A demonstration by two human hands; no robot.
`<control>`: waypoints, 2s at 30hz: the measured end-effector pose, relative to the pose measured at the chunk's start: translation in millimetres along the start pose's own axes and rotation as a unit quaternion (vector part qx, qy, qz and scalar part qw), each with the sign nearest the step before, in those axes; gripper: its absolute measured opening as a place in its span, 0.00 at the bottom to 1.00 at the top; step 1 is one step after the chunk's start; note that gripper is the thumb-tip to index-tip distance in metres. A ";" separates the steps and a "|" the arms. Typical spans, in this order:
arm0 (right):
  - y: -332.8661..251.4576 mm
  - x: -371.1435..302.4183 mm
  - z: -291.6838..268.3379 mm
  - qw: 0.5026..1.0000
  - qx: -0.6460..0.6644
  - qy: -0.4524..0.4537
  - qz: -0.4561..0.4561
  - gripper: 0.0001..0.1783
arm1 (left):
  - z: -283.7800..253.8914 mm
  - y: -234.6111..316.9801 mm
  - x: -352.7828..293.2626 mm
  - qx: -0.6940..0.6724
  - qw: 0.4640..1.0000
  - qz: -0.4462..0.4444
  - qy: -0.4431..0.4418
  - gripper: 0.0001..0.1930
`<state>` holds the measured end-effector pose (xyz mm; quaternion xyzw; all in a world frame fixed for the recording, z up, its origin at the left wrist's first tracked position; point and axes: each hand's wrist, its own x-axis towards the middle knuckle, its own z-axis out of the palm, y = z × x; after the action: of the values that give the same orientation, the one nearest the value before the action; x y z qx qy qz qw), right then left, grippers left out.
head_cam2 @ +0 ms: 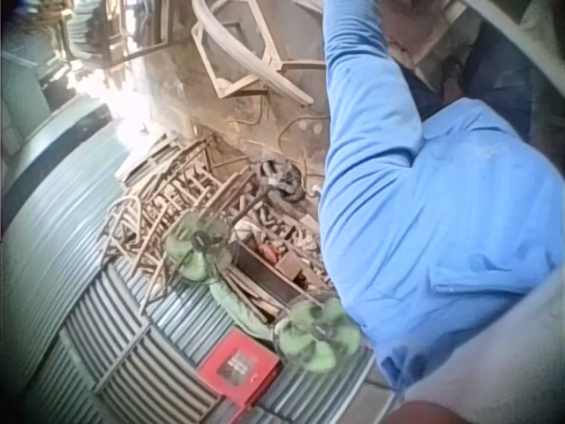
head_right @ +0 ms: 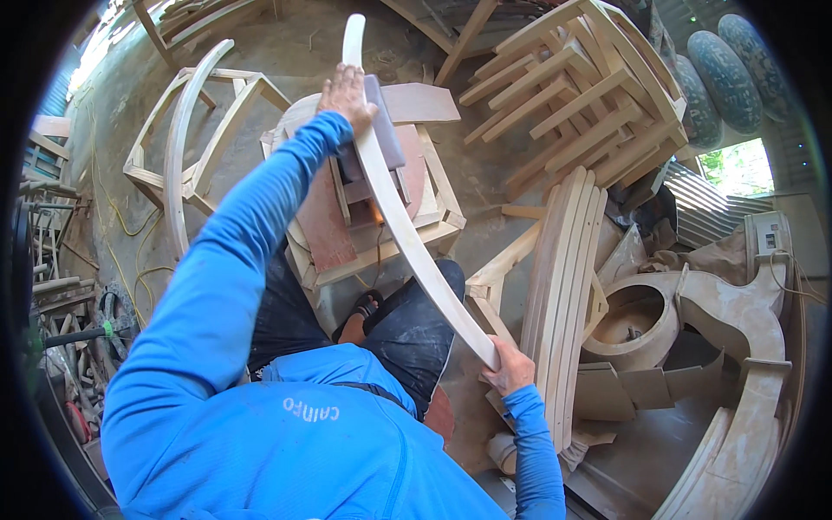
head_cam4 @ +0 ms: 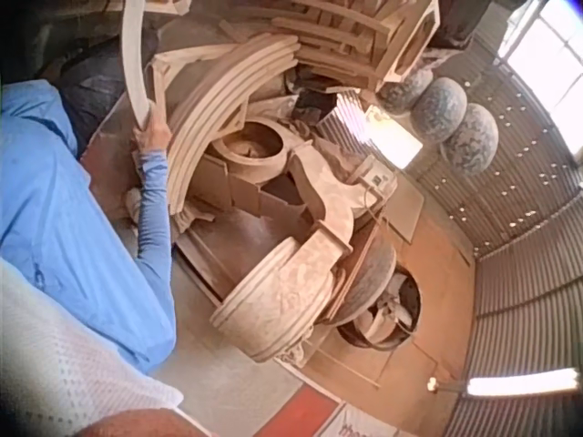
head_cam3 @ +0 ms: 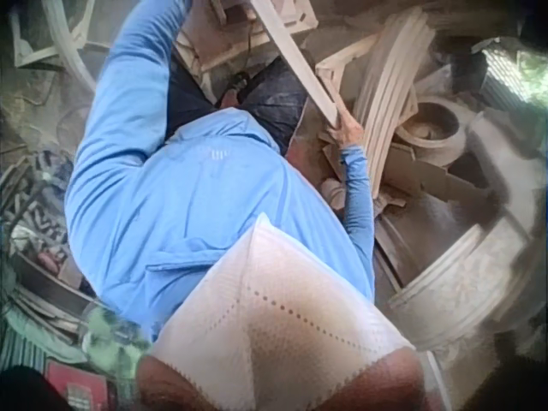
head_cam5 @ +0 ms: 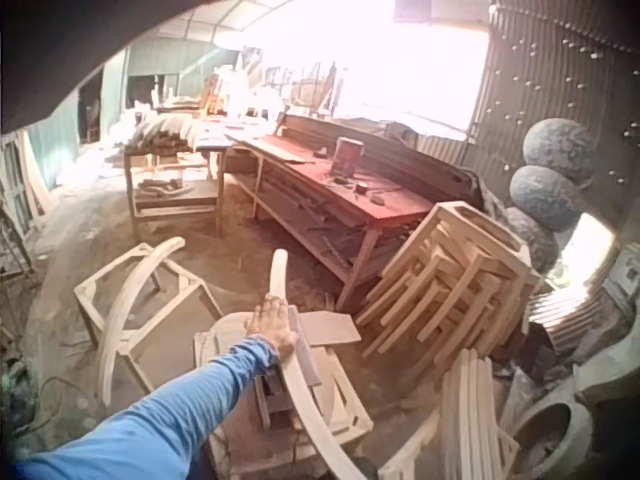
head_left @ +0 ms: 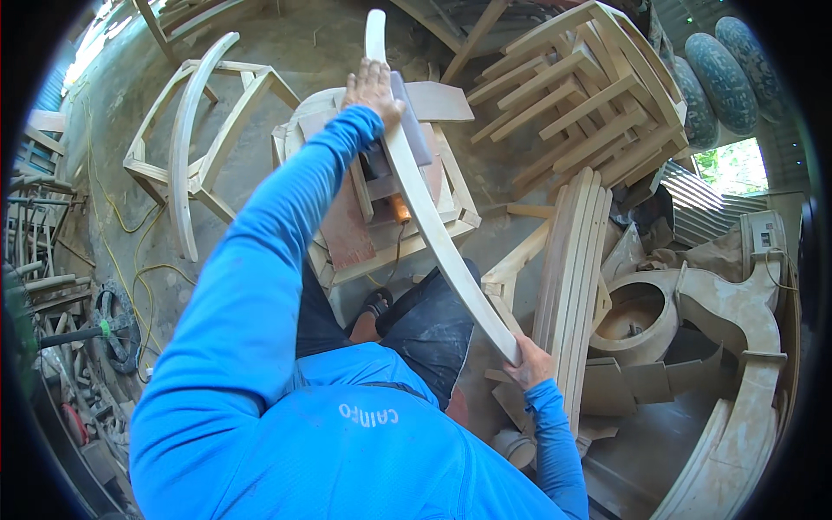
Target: Sanding curved wooden chair components using an electric belt sander.
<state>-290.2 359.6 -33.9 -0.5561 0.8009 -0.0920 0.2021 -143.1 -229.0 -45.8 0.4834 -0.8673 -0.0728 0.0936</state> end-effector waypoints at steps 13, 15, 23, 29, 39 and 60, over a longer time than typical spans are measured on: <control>-65.7 42.8 20.9 0.997 0.069 0.007 -0.031 0.47 | -7.3 15.5 -56.6 0.011 0.999 0.003 -0.031 0.48; -45.1 4.8 22.4 0.997 0.072 -0.018 -0.027 0.49 | -11.0 13.5 -59.6 0.006 0.999 -0.005 -0.036 0.48; 16.5 -109.0 12.9 0.993 0.051 -0.099 0.035 0.48 | 2.9 49.4 -141.2 -0.027 0.999 -0.012 0.014 0.48; -17.7 -43.4 -1.2 0.998 0.018 -0.046 -0.035 0.43 | 0.9 13.9 -65.2 -0.047 0.998 0.001 0.028 0.46; -87.7 134.0 11.2 0.991 -0.081 0.052 -0.097 0.46 | 4.4 -62.9 101.1 -0.023 0.998 -0.022 0.057 0.42; -113.7 152.2 18.2 0.994 -0.029 0.050 -0.096 0.53 | -11.0 16.1 -39.1 0.028 0.999 -0.027 -0.014 0.50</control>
<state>-231.0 178.3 -41.7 -0.6305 0.7554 -0.1153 0.1364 -133.7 -187.6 -35.2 0.5077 -0.8571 -0.0575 0.0658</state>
